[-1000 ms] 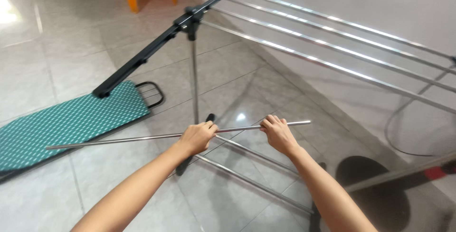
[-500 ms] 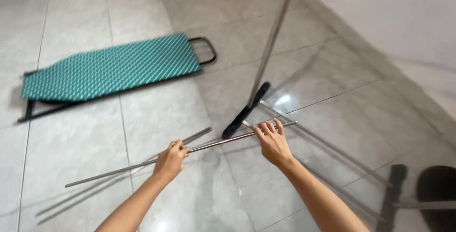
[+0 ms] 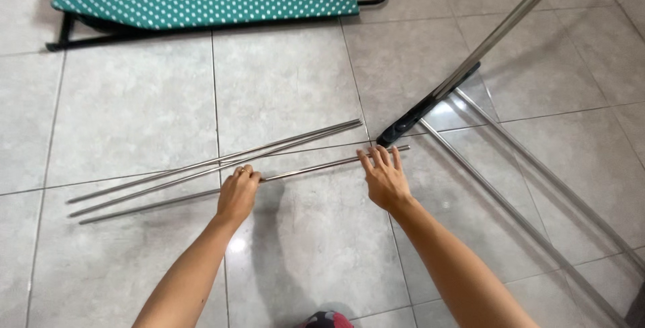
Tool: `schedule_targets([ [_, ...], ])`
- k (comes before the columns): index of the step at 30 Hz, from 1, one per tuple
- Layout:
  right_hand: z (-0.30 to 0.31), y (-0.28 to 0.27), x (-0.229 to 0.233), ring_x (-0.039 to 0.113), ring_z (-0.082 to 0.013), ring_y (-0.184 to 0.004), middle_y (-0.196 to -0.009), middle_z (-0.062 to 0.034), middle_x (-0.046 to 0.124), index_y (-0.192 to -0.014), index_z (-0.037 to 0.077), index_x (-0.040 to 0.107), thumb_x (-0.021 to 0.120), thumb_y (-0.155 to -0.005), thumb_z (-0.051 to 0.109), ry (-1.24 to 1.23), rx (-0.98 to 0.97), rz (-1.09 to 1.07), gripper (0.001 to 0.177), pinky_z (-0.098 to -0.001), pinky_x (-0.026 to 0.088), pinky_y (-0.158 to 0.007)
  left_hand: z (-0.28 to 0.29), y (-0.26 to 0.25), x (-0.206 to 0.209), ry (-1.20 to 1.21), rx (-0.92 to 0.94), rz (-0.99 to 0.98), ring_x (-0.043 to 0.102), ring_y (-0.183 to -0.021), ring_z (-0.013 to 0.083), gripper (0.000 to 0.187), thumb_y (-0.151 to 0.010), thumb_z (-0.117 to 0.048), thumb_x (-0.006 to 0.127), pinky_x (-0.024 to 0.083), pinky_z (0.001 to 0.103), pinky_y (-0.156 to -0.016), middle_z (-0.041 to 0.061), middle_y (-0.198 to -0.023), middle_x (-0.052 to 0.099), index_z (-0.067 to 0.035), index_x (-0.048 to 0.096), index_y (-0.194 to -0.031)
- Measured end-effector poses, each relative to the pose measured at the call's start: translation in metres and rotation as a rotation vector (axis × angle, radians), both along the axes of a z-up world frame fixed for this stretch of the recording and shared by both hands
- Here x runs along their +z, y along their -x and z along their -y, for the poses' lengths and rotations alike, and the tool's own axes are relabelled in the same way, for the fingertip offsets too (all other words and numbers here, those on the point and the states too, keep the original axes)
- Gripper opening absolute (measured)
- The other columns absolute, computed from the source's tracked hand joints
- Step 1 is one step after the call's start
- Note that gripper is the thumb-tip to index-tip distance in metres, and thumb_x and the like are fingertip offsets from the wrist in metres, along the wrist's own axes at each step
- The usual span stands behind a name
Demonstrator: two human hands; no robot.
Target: The person folds an ironing board and lays it on the floor, then takes apart a metal clothes drying rack, pulling the horizontal rods out of the frame and stacking the rods on the floor while working around the standing fan.
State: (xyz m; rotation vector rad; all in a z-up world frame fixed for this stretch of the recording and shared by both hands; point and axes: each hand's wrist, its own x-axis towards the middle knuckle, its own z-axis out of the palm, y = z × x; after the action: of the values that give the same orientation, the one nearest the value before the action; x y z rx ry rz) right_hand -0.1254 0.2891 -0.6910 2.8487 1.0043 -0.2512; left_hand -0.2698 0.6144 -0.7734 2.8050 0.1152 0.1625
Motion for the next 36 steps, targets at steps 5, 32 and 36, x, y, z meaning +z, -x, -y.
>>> schedule_targets([
  [5,-0.029,-0.020,-0.040,0.023,-0.0333,-0.151,-0.160,-0.0155,0.032,-0.156,0.013,0.030,0.062,-0.091,0.013,0.037,-0.008,-0.091,0.073,-0.0563,0.013,-0.123,-0.020,-0.014,-0.037,-0.044,0.092,-0.045,0.065,-0.105,0.0304,0.012,-0.086,-0.001,0.065,0.058,0.043,-0.079,0.010,-0.100,0.066,-0.006,0.069,-0.096],
  [32,-0.047,-0.051,-0.097,0.011,-0.0341,-0.155,-0.168,-0.0153,0.015,-0.160,0.018,0.021,0.056,-0.097,0.012,0.162,-0.020,-0.192,0.073,-0.0520,0.015,-0.124,-0.055,-0.063,-0.086,-0.199,0.046,-0.160,0.064,-0.116,0.0275,0.027,-0.093,0.003,0.061,0.049,0.043,-0.100,0.011,-0.120,0.067,-0.005,0.060,-0.119],
  [36,-0.036,-0.052,-0.085,0.013,-0.0342,-0.155,-0.167,-0.0152,0.017,-0.160,0.018,0.024,0.058,-0.096,0.012,0.140,-0.029,-0.171,0.073,-0.0514,0.016,-0.124,-0.049,-0.063,-0.086,-0.200,0.066,-0.200,0.061,-0.122,0.0285,0.037,-0.091,0.005,0.061,0.048,0.044,-0.102,0.013,-0.130,0.064,-0.006,0.058,-0.127],
])
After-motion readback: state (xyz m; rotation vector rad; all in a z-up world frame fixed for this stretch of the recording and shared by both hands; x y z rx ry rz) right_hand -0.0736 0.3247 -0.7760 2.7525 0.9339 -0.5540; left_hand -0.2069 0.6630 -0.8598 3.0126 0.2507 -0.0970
